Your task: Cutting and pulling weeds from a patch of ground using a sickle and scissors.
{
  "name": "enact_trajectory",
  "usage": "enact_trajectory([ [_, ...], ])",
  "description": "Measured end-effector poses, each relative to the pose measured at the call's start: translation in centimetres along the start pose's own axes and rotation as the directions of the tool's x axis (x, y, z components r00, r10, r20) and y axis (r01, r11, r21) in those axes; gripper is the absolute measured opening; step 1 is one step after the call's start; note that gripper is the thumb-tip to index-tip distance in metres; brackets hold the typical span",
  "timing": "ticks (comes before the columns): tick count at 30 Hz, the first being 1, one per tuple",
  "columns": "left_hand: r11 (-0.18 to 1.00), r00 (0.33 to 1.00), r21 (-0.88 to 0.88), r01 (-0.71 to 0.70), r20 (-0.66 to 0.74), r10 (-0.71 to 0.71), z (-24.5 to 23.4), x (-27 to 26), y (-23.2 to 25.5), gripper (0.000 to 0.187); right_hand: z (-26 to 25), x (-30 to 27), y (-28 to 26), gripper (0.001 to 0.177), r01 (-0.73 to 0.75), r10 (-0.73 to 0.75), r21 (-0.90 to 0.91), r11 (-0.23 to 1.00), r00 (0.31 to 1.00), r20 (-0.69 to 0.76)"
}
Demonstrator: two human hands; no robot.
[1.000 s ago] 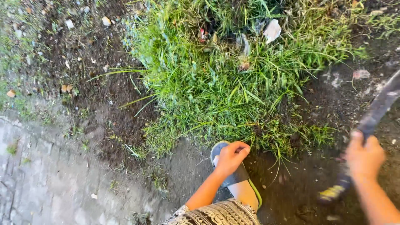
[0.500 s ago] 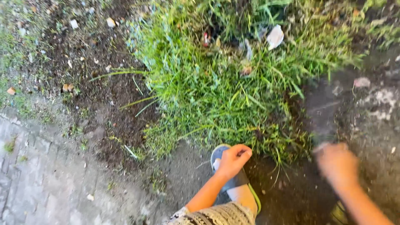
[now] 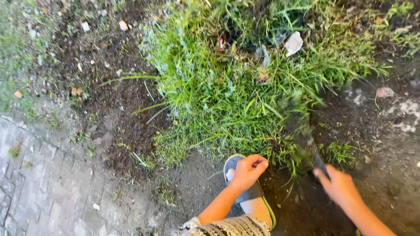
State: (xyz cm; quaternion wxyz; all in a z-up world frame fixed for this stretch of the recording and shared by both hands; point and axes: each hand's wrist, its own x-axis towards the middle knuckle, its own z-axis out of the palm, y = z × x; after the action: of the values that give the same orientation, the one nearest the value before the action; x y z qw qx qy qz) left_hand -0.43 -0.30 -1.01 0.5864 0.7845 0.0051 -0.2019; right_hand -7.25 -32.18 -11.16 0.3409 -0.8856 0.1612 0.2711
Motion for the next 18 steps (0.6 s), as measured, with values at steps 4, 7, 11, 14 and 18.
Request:
enact_trajectory([
  [4,0.999,0.999,-0.015,0.037,0.012,-0.037,-0.5,-0.3,0.2,0.023,-3.5,-1.6,2.1,0.042,0.048,-0.075,-0.2,0.979,0.989,-0.131],
  [7,0.999,0.999,-0.006,0.04,0.011,-0.04,-0.8,-0.2,0.3,0.023,-6.8,-1.9,4.4,0.04,-0.113,0.077,-0.307,0.945,0.989,-0.128],
  [11,0.998,0.998,-0.018,0.059,0.007,-0.059,-0.4,-1.0,0.4,0.022,-2.1,-1.2,9.3,0.05,-0.136,0.037,-0.179,0.974,0.884,-0.467],
  [14,0.999,1.0,-0.018,0.027,0.005,-0.027,-0.4,0.1,0.8,0.021,-2.5,-2.2,7.2,0.045,-0.119,0.007,-0.233,0.965,0.901,-0.434],
  [18,1.0,1.0,0.017,0.021,0.017,-0.022,-0.4,0.1,1.0,0.02,-7.4,-5.8,3.8,0.042,-0.219,0.151,-0.262,0.94,0.954,-0.259],
])
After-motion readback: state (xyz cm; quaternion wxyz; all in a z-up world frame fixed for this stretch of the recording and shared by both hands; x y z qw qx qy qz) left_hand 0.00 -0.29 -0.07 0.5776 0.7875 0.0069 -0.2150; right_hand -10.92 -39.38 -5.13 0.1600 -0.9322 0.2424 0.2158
